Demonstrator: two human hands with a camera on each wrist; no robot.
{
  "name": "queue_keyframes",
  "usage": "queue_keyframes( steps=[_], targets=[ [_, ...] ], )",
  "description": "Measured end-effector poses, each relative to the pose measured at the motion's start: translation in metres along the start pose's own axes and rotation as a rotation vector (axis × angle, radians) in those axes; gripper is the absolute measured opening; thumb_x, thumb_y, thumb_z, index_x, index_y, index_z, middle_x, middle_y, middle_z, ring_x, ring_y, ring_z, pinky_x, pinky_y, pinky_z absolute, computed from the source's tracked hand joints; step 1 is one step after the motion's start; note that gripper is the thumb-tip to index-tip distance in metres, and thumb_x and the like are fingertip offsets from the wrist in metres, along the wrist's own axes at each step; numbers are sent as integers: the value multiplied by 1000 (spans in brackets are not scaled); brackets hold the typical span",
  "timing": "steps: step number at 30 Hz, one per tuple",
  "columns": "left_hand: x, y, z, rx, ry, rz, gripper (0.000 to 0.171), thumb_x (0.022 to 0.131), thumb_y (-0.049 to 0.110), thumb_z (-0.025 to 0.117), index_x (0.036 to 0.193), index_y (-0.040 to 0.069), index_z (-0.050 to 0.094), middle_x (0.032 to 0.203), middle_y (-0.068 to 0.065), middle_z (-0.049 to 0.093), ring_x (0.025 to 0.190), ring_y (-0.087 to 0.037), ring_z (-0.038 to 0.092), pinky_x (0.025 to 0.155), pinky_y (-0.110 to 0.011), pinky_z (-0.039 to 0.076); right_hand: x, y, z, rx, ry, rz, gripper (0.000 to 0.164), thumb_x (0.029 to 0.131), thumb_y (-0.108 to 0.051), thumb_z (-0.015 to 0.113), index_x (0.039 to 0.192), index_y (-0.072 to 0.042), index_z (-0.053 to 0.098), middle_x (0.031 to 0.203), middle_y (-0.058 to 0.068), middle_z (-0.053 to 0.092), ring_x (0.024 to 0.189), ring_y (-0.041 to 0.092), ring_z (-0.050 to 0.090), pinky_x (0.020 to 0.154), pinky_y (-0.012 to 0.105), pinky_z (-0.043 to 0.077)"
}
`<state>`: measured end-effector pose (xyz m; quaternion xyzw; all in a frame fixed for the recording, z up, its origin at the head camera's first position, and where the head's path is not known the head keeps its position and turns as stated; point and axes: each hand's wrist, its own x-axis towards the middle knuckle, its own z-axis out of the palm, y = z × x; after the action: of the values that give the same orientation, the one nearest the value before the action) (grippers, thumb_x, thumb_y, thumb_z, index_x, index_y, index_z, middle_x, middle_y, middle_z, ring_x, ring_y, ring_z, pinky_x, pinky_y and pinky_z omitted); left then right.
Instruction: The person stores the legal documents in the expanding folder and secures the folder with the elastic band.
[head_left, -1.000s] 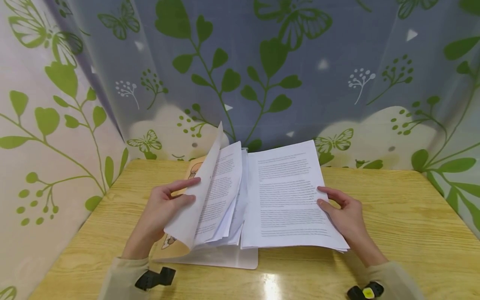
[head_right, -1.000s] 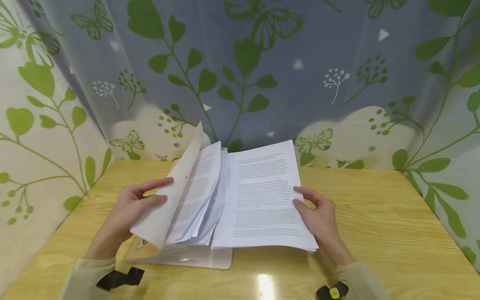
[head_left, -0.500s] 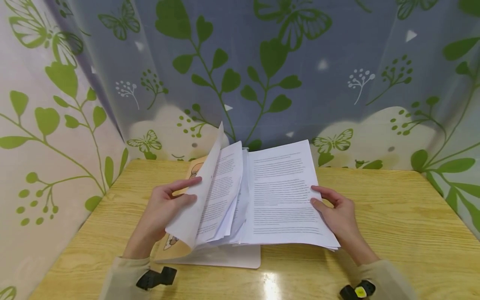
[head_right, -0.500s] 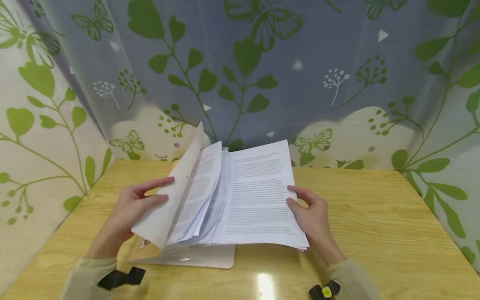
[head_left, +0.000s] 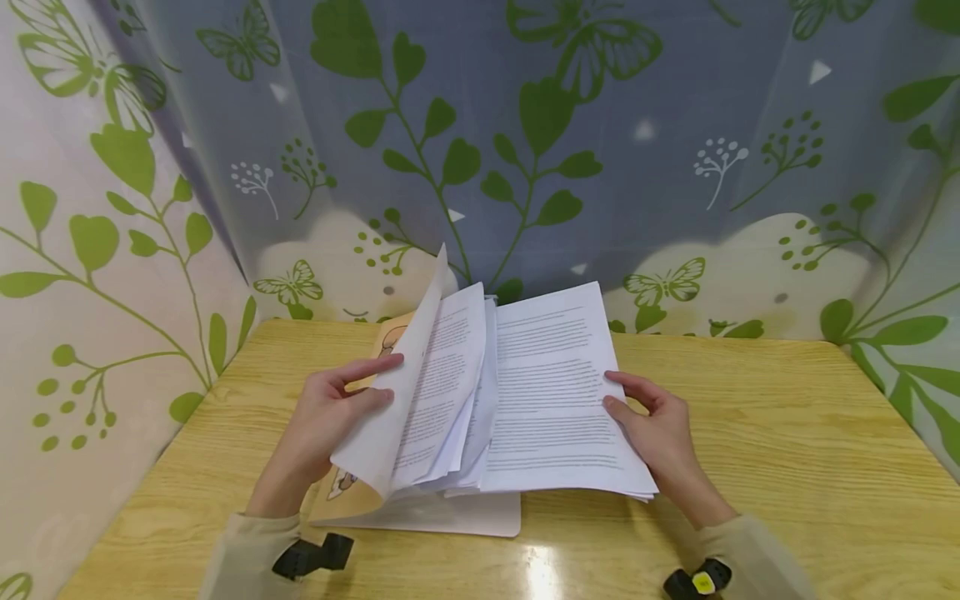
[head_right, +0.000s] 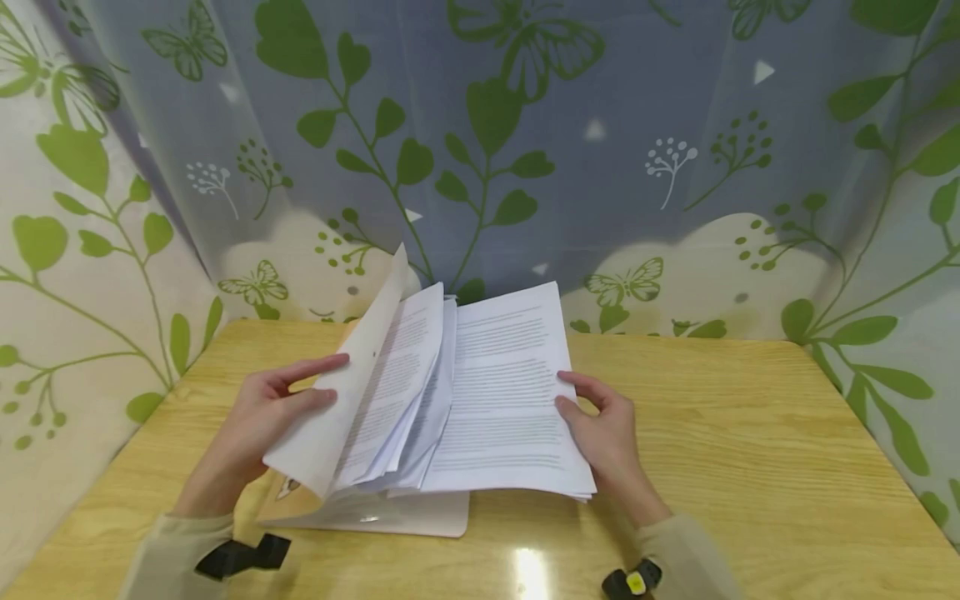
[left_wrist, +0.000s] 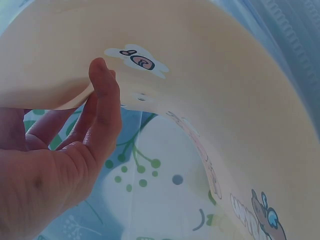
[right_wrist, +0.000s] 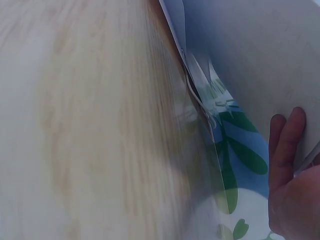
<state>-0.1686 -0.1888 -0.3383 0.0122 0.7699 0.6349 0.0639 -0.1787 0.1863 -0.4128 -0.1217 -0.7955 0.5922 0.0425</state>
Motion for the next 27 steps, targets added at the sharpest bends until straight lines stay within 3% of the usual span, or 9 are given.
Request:
queue_keyframes(
  steps=[12,20,27],
  targets=[
    [0,2,1,-6,-3,-4,46,97,9,65,143,15,62,129,-24,65,73,-20,74,64,-34,62,-1,-3,11,35,3,9,41,97,-13,68,139,-14,64,140,16,62,82,6,66,67,18,54],
    [-1,2,0,-2,1,-11,47,97,9,64,143,15,61,137,-24,62,72,-19,73,63,-33,62,-1,-4,17,27,11,15,44,97,-14,68,141,-18,63,135,14,62,92,13,64,68,17,54],
    [-1,1,0,-7,1,-9,47,97,9,64,143,15,61,139,-23,61,72,-19,73,63,-32,62,-3,-6,22,44,-2,19,47,97,-13,68,143,-20,60,132,16,62,83,15,67,69,18,55]
  ],
)
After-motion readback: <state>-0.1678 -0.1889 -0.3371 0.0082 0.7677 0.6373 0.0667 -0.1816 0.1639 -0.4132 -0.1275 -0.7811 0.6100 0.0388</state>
